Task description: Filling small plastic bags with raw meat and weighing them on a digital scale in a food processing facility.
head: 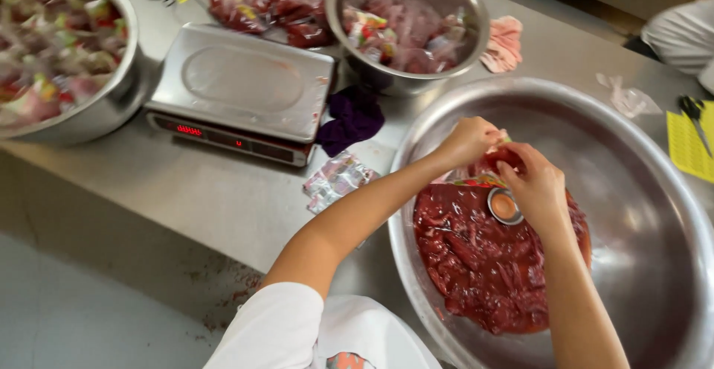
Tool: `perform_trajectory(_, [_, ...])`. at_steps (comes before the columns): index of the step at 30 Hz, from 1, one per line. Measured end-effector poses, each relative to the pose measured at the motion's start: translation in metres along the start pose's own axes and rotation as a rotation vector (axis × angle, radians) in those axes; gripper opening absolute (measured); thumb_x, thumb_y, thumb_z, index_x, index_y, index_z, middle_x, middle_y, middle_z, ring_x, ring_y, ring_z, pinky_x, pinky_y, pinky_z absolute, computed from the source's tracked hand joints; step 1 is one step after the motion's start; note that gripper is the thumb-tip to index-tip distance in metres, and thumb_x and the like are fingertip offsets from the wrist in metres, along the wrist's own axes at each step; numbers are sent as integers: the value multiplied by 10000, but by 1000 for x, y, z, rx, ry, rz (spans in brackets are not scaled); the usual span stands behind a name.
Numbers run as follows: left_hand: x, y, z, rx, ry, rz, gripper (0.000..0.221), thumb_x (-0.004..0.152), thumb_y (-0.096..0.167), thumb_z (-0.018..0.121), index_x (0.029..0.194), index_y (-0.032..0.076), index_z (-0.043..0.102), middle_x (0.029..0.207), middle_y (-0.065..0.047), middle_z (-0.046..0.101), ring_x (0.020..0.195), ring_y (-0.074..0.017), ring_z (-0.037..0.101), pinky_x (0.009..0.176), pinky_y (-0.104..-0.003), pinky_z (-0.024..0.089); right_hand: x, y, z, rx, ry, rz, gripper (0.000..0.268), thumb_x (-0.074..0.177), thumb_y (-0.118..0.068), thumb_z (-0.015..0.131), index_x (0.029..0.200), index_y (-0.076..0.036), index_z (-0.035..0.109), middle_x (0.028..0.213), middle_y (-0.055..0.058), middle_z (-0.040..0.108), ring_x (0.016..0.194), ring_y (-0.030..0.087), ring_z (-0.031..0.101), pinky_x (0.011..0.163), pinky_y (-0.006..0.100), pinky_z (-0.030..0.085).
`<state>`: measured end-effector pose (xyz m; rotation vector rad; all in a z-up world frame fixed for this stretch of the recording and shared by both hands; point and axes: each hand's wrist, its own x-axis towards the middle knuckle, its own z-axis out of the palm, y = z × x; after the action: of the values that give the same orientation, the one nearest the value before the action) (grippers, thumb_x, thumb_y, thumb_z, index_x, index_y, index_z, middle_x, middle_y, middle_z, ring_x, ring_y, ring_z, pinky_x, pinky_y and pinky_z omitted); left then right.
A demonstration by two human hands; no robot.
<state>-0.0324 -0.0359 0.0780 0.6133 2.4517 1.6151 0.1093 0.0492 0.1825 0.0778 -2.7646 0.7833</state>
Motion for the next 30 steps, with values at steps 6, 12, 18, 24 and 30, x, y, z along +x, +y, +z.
perform_trajectory(6, [13, -17, -59, 22, 105, 131, 467, 859, 396, 525, 518, 151, 322, 489, -44, 351, 517, -177, 380, 536, -378, 243, -1, -31, -6, 16, 22, -113, 223, 962, -63, 598, 1172, -75, 672, 1154, 53, 671, 994, 169, 615, 889, 283, 458])
perform_trajectory(12, [3, -41, -209, 98, 333, 72, 250, 849, 304, 558, 698, 190, 722, 586, -36, 666, 549, -128, 606, 549, -330, 430, -9, -28, -15, 82, 166, -347, 150, 1093, 126, 637, 1185, 23, 696, 1220, 167, 676, 1116, 218, 601, 913, 305, 491])
perform_trajectory(18, [-43, -63, -305, 510, 368, -290, 291, 948, 116, 486, 744, 46, 681, 658, -78, 647, 579, -199, 606, 513, -311, 455, -6, -11, 3, 24, -37, -35, 184, 1015, -61, 602, 1146, -137, 706, 1173, 10, 671, 931, 125, 580, 894, 266, 430])
perform_trajectory(24, [-34, -218, -293, 987, 611, -231, 144, 792, 140, 604, 655, 129, 647, 649, -57, 631, 603, -281, 661, 533, -419, 531, -5, -7, 20, 2, -161, -18, 158, 1000, -110, 596, 1098, -135, 718, 1164, -11, 679, 855, 131, 580, 838, 276, 451])
perform_trajectory(30, [-57, -173, -272, 1188, 733, -224, 420, 785, 178, 716, 1158, 113, 536, 931, -69, 548, 748, -247, 586, 529, -363, 503, -9, -10, 21, -20, -217, -48, 190, 984, -83, 581, 1125, -80, 709, 1174, 46, 680, 1016, 168, 627, 901, 318, 501])
